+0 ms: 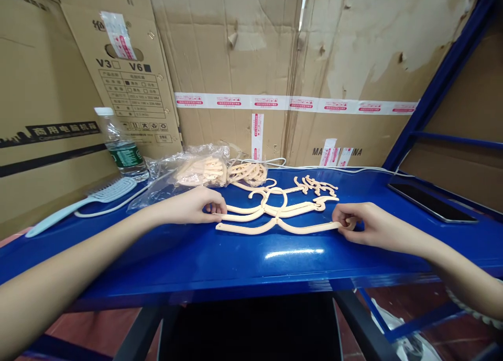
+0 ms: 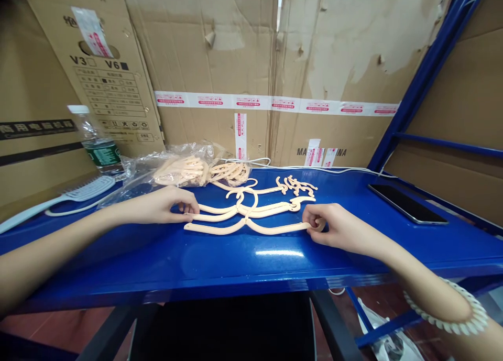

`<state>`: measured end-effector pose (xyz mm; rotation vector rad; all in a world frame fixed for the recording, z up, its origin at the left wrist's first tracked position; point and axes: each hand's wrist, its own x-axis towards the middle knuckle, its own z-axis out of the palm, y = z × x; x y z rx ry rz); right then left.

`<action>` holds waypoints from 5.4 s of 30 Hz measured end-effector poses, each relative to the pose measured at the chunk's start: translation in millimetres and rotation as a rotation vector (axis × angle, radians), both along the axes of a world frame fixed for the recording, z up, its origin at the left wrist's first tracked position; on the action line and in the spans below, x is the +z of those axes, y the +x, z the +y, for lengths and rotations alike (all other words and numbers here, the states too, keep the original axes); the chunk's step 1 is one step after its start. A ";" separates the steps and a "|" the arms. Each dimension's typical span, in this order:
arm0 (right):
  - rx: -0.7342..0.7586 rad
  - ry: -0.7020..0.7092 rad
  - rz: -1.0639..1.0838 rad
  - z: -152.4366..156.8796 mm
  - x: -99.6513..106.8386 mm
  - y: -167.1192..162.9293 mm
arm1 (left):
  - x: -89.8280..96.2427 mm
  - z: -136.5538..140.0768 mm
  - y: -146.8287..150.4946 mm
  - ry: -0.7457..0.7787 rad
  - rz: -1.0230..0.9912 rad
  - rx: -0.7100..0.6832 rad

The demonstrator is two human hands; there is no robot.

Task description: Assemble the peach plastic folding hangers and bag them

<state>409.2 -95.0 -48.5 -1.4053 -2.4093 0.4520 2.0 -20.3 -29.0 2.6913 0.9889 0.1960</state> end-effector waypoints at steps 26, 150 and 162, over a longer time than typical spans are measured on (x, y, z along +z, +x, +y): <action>-0.005 0.207 0.093 2.1 -9.8 -7.5 | -4.0 1.1 -6.0 0.069 0.008 -0.011; 0.022 -0.878 1.056 41.1 10.3 -33.7 | -20.5 -37.7 37.7 0.491 -0.382 -0.115; 0.046 -0.888 1.046 39.2 11.6 -35.2 | -20.5 -39.9 39.0 0.541 -0.391 -0.116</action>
